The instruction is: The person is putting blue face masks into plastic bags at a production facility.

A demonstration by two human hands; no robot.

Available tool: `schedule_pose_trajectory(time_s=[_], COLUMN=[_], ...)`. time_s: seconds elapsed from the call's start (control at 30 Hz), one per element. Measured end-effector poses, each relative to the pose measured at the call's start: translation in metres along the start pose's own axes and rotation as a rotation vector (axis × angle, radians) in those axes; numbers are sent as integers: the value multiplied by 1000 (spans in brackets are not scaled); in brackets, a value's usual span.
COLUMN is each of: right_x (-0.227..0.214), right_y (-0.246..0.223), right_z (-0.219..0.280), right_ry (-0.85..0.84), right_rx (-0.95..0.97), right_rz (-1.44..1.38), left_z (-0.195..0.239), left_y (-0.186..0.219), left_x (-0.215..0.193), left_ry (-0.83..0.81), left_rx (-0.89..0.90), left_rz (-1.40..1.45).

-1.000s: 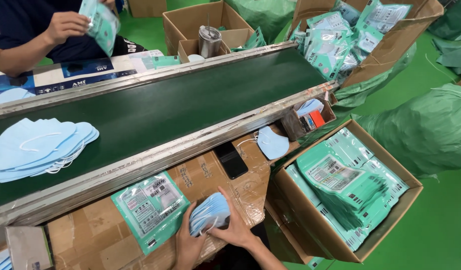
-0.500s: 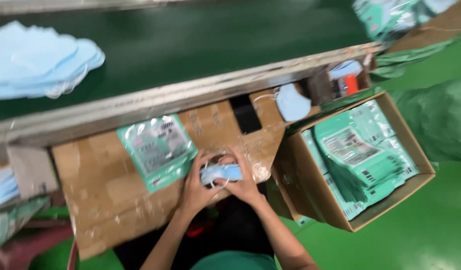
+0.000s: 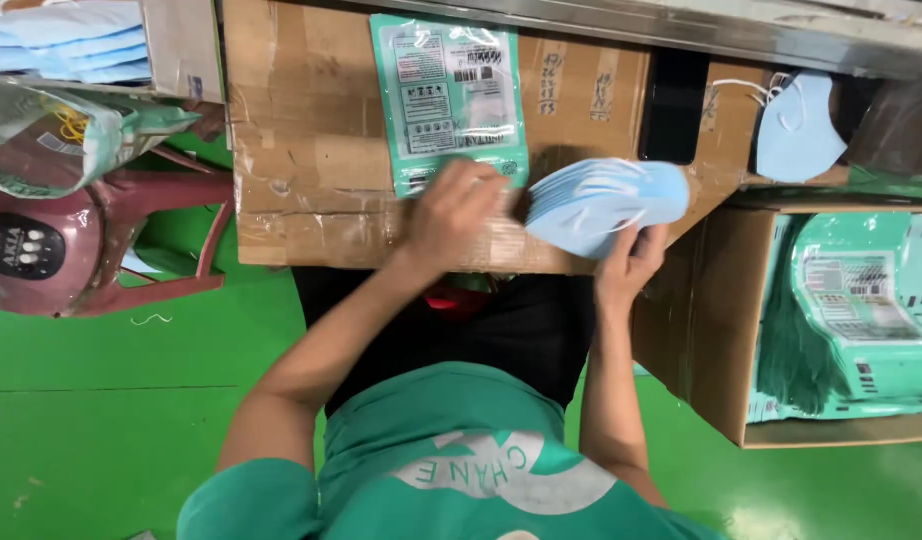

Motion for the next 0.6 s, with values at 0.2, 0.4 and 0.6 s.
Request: schedule_pose_trajectory(time_s=[0.2, 0.4, 0.6], right_x=[12, 61, 68], right_y=[-3, -20, -33], right_z=[-26, -29, -36], right_ry=[97, -67, -146], right_rx=[-21, 312, 244], right_rz=[-227, -421, -427], left_z=[-14, -39, -30], left_y=[-56, -29, -5], left_x=[-2, -14, -26], left_ry=[-97, -93, 139], left_rx=[87, 77, 98], left_rz=[-382, -360, -127])
Point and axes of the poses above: each hand's wrist, its own z-axis away from the middle knuckle, its own x-axis out of the palm, y = z × x, the point moved 1 cm from there along -z, towards the middle knuckle, and after that the axes turned 9 degrees about -x, right-handed, at the moved point
